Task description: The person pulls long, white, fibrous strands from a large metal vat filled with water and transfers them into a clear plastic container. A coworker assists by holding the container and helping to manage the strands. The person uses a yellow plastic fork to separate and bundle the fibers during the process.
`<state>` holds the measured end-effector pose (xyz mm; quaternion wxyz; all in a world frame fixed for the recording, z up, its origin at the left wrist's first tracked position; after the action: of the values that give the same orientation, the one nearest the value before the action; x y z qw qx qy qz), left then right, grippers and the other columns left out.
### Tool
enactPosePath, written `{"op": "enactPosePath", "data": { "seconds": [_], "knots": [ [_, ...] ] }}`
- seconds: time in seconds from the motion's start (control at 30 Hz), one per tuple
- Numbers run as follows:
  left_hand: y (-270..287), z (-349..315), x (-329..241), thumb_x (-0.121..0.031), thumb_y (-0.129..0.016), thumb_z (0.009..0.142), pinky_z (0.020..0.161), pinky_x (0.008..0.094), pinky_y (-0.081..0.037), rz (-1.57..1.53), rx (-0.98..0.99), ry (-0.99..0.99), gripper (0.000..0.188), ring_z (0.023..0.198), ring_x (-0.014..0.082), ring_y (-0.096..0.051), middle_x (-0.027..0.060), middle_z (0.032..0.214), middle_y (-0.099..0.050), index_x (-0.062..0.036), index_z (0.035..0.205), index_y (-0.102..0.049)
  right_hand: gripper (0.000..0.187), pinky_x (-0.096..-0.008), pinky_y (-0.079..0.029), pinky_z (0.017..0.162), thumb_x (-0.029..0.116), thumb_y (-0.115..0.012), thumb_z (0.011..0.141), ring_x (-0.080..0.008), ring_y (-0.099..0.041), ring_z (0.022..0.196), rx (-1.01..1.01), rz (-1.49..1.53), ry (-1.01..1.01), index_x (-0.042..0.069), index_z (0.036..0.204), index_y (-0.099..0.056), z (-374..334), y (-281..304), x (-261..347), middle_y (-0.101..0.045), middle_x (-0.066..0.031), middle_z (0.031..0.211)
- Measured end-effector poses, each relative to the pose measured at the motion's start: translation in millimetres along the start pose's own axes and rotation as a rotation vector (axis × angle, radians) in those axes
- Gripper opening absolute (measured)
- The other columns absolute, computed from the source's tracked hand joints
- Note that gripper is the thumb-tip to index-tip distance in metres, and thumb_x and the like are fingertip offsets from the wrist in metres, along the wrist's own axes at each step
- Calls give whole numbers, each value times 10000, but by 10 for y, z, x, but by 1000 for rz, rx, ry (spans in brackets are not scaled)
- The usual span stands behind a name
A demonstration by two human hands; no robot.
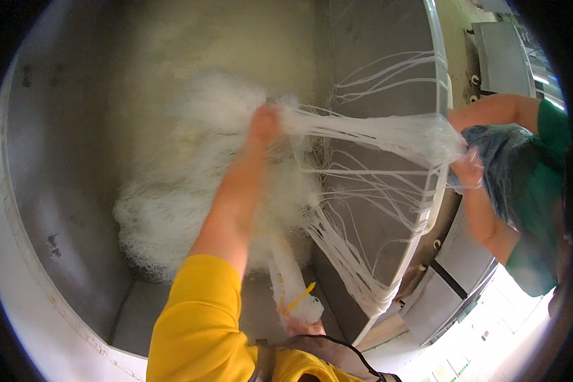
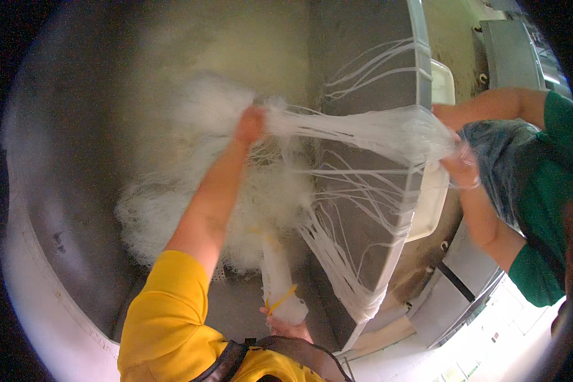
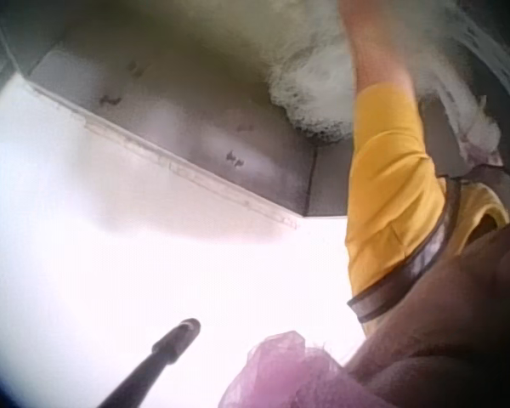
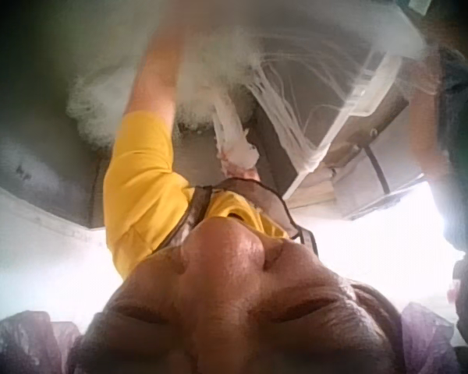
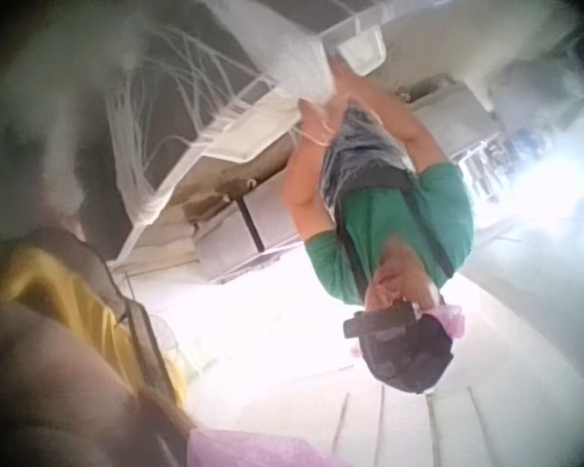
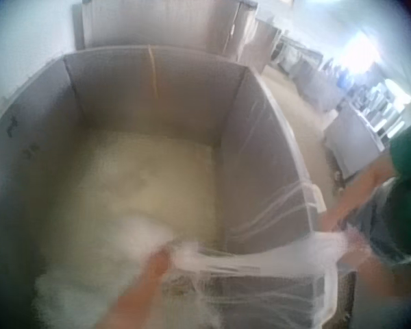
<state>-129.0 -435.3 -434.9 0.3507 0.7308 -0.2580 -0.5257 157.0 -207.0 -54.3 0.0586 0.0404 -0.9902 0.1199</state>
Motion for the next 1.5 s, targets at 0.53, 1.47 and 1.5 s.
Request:
{"op": "enactPosePath", "data": {
  "seconds": [0.53,1.47,1.5],
  "knots": [
    [3430,-1182,1574,-260,-430,833,709,374,-441,188,-502,486,277,849,310,-554,155,933,-584,-67,999,-539,340,-202,-378,486,87,-591,730,-52,-443,589,-76,38,21,67,1059,-508,113,-70,-18,-588,-3,912],
    [1325,-202,600,-373,-439,814,928,389,-342,602,544,230,438,1102,251,-440,58,1244,-428,-156,1194,-452,454,-203,-398,542,91,-606,735,-51,-442,623,-133,69,-271,90,1148,-417,382,-65,-169,-571,-37,1024],
    [1640,-144,910,-335,-473,797,861,403,-398,701,404,257,457,1023,283,-491,110,1143,-500,-116,1196,-435,469,-201,-401,548,94,-607,737,-48,-439,628,-118,62,-286,96,1160,-404,383,-67,-200,-570,-38,1046]
  ]
}}
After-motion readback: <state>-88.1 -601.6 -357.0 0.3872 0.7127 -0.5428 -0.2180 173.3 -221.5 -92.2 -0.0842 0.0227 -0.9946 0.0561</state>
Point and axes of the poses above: each hand's wrist, its own z-axis towards the middle knuckle, its own y-axis out of the back of the hand, x = y × z, the point moved 2 cm from there along z, towards the middle knuckle
